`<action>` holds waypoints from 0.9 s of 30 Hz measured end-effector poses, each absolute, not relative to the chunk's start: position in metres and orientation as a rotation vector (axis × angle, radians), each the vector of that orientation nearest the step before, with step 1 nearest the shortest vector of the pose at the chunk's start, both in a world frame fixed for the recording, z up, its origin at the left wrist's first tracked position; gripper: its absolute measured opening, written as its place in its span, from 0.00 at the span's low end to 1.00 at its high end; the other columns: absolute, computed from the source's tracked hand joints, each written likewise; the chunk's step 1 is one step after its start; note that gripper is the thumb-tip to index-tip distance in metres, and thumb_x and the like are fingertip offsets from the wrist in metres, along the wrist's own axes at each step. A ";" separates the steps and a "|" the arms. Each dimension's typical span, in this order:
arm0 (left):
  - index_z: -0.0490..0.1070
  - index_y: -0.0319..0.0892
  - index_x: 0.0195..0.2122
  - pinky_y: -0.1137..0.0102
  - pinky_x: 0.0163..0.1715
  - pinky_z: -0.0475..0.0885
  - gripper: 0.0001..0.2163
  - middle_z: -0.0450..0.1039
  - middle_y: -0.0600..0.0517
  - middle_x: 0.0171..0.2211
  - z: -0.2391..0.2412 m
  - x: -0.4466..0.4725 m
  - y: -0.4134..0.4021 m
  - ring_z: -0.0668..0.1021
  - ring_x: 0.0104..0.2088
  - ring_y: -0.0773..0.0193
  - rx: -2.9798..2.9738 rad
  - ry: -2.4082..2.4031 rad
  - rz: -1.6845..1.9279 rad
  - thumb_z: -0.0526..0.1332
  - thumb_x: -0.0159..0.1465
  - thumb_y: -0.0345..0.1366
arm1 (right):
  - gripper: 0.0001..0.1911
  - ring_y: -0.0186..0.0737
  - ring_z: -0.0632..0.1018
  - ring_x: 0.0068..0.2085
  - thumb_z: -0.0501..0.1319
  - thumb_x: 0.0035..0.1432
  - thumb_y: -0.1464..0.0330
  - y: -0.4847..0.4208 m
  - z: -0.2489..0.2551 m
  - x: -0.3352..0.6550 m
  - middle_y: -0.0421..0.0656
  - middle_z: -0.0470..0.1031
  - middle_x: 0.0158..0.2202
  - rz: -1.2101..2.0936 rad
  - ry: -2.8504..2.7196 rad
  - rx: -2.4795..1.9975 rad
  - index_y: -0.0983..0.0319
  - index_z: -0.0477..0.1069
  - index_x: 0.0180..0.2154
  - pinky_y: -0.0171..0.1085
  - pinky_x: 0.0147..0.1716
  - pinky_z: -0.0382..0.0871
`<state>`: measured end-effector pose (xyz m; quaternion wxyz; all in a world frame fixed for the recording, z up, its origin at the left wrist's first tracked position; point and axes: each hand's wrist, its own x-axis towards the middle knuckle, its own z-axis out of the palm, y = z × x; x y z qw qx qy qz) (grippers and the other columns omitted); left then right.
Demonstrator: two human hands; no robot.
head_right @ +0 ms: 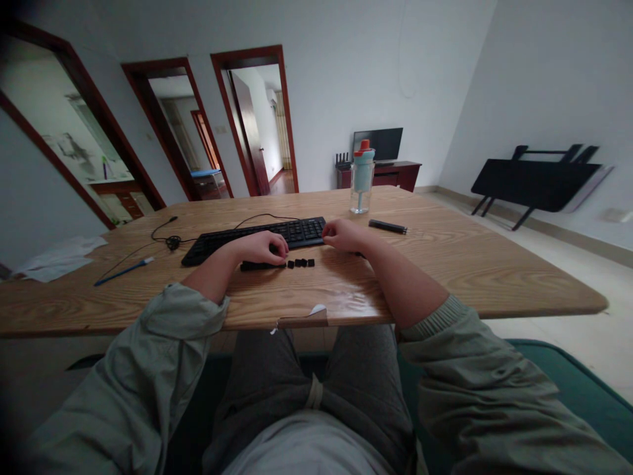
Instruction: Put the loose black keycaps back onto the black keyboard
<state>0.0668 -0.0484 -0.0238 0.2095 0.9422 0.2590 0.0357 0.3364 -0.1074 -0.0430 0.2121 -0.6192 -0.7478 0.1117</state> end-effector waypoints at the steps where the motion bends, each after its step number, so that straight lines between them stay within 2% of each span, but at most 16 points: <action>1: 0.78 0.38 0.33 0.71 0.35 0.70 0.09 0.78 0.49 0.32 -0.024 0.067 -0.049 0.77 0.33 0.63 2.623 0.718 0.096 0.65 0.54 0.38 | 0.07 0.36 0.74 0.30 0.62 0.60 0.68 -0.108 -0.043 0.336 0.44 0.80 0.34 0.312 -2.078 -1.721 0.63 0.78 0.38 0.32 0.27 0.64; 8: 0.79 0.39 0.35 0.72 0.36 0.70 0.09 0.79 0.50 0.34 -0.026 0.068 -0.047 0.77 0.34 0.64 2.623 0.673 0.123 0.66 0.54 0.37 | 0.07 0.35 0.74 0.29 0.62 0.60 0.68 -0.114 -0.039 0.333 0.45 0.79 0.35 0.316 -2.067 -1.732 0.63 0.77 0.38 0.33 0.28 0.64; 16: 0.81 0.39 0.37 0.72 0.40 0.70 0.12 0.80 0.48 0.38 -0.028 0.072 -0.050 0.78 0.37 0.63 2.686 0.593 0.156 0.66 0.56 0.40 | 0.06 0.36 0.75 0.31 0.63 0.60 0.68 -0.107 -0.043 0.337 0.44 0.80 0.35 0.305 -2.090 -1.727 0.62 0.77 0.38 0.33 0.28 0.64; 27: 0.80 0.40 0.35 0.73 0.39 0.69 0.11 0.79 0.51 0.33 -0.031 0.074 -0.047 0.77 0.35 0.64 2.689 0.666 0.131 0.66 0.56 0.41 | 0.07 0.37 0.75 0.31 0.62 0.60 0.69 -0.108 -0.043 0.337 0.44 0.79 0.34 0.291 -2.118 -1.731 0.63 0.77 0.39 0.33 0.28 0.64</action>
